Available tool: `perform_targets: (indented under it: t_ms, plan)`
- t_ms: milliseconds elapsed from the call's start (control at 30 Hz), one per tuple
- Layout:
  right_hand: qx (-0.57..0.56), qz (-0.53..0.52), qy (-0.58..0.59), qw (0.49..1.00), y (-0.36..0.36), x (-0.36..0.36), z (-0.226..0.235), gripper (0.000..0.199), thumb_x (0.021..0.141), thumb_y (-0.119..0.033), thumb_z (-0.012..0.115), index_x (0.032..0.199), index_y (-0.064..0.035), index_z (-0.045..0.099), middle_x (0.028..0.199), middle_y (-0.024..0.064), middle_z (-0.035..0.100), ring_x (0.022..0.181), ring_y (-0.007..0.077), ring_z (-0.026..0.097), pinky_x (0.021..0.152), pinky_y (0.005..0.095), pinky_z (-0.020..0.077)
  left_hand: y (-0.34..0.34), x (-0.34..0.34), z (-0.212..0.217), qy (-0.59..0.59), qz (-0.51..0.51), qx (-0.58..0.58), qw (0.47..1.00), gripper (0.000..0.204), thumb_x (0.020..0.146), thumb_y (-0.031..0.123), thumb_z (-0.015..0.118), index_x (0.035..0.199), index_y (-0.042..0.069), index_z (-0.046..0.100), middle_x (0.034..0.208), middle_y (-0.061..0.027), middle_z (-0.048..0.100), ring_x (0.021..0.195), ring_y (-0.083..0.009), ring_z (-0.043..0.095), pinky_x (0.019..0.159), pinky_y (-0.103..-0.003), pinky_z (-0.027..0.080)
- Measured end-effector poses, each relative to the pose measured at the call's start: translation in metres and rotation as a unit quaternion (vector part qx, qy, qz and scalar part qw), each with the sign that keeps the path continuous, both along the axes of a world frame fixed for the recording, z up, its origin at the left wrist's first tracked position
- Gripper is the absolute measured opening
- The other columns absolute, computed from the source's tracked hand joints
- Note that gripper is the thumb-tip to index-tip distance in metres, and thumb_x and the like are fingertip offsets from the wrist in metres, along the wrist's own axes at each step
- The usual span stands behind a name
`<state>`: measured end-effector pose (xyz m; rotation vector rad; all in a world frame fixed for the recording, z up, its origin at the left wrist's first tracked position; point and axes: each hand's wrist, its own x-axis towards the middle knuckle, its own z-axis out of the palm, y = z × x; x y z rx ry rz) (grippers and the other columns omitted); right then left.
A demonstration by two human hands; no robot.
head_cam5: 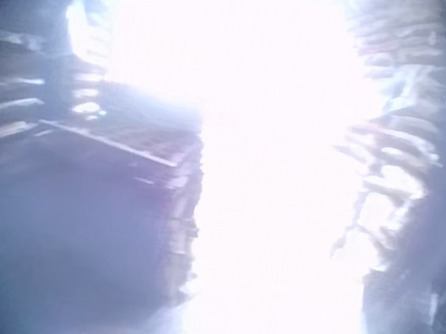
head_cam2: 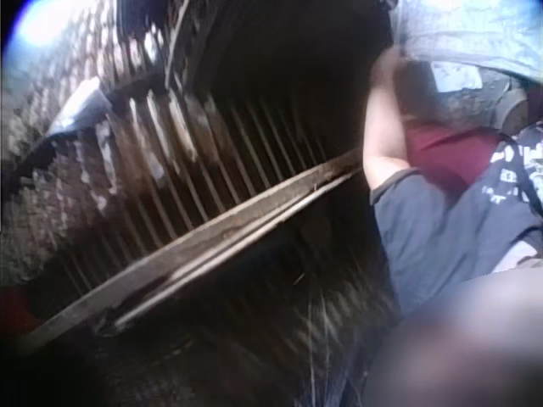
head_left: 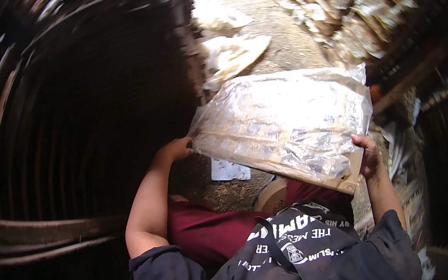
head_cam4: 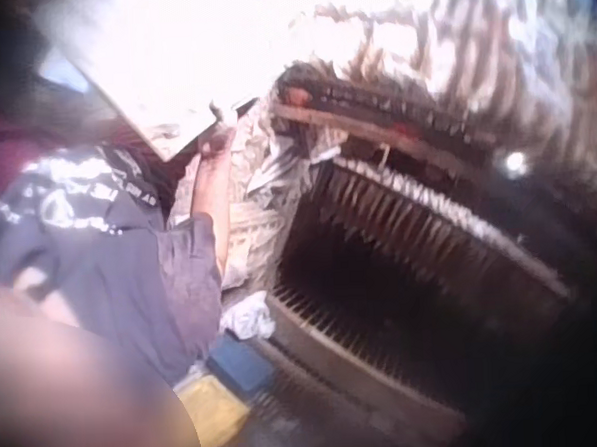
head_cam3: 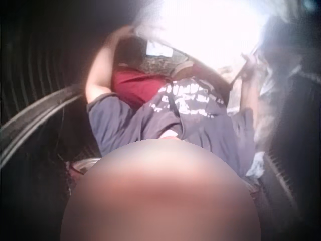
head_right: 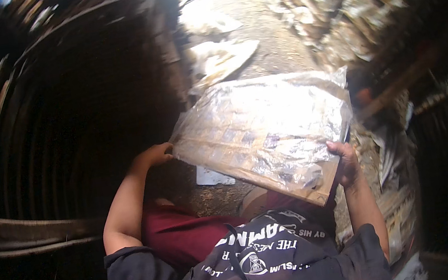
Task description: The person sits on the floor and packs mushroom spawn into plastic bags using wooden trays. They repeatedly pick up trays, place them into bags, and stack the filled bags nearby.
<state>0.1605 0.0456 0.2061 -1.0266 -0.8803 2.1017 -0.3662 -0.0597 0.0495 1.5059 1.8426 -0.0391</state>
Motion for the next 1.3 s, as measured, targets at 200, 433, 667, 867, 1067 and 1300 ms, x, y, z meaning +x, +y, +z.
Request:
perform_targets:
  t_ms: [200, 433, 667, 867, 1067, 1300]
  plan:
    - [0.089, -0.191, 0.018, 0.977, -0.028, 0.067, 0.043, 0.049, 0.083, -0.02, 0.051, 0.125, 0.0047, 0.043, 0.117, 0.016, 0.056, 0.106, 0.0286, 0.055, 0.096, 0.04, 0.0418, 0.059, 0.022, -0.003, -0.006, -0.073, 0.087, 0.994, 0.054, 0.082, 0.026, 0.064, 0.127, 0.004, 0.045, 0.118, -0.0205, 0.056, 0.111, -0.0344, 0.053, 0.093, -0.039, 0.043]
    - [0.102, -0.35, 0.088, 0.927, -0.064, 0.165, 0.065, 0.037, 0.089, -0.025, 0.048, 0.117, -0.0005, 0.05, 0.109, 0.0131, 0.06, 0.101, 0.0236, 0.057, 0.087, 0.0365, 0.0455, 0.12, -0.001, -0.01, -0.06, 0.052, -0.145, 0.986, 0.048, 0.086, 0.028, 0.059, 0.126, 0.005, 0.047, 0.103, -0.0134, 0.062, 0.097, -0.0243, 0.06, 0.085, -0.038, 0.047]
    - [0.154, -0.516, 0.242, 0.807, -0.125, 0.266, 0.05, 0.036, 0.089, -0.015, 0.051, 0.121, 0.0012, 0.047, 0.115, 0.0155, 0.059, 0.107, 0.0274, 0.058, 0.09, 0.0414, 0.0487, 0.176, 0.013, -0.044, -0.141, 0.133, -0.161, 0.968, 0.058, 0.086, 0.033, 0.059, 0.136, 0.016, 0.034, 0.112, -0.0088, 0.058, 0.098, -0.0265, 0.057, 0.092, -0.056, 0.033]
    - [0.202, -0.66, 0.096, 0.717, -0.195, 0.343, 0.024, 0.028, 0.086, -0.013, 0.055, 0.111, -0.0007, 0.053, 0.106, 0.0116, 0.063, 0.09, 0.025, 0.064, 0.072, 0.0355, 0.0554, 0.203, 0.06, -0.058, -0.087, 0.073, -0.239, 0.965, 0.058, 0.087, 0.032, 0.059, 0.137, 0.017, 0.033, 0.113, -0.0082, 0.058, 0.098, -0.0253, 0.057, 0.091, -0.052, 0.036]
    - [0.177, -0.761, 0.046, 0.622, -0.255, 0.436, -0.012, 0.03, 0.087, -0.015, 0.055, 0.112, -0.0014, 0.051, 0.109, 0.0136, 0.06, 0.096, 0.025, 0.059, 0.082, 0.0394, 0.0529, 0.212, 0.077, -0.071, -0.046, 0.054, -0.203, 0.977, 0.054, 0.088, 0.027, 0.058, 0.135, 0.014, 0.035, 0.104, -0.0051, 0.058, 0.086, -0.0191, 0.057, 0.08, -0.043, 0.042]
    - [0.176, -0.796, 0.023, 0.578, -0.283, 0.488, -0.032, 0.028, 0.087, -0.016, 0.055, 0.11, -0.0005, 0.05, 0.104, 0.0124, 0.059, 0.092, 0.0236, 0.057, 0.085, 0.0382, 0.0499, 0.24, 0.124, -0.039, -0.368, 0.066, 0.205, 0.905, 0.038, 0.086, 0.009, 0.058, 0.121, -0.001, 0.049, 0.099, -0.007, 0.06, 0.087, -0.012, 0.056, 0.076, -0.019, 0.042]
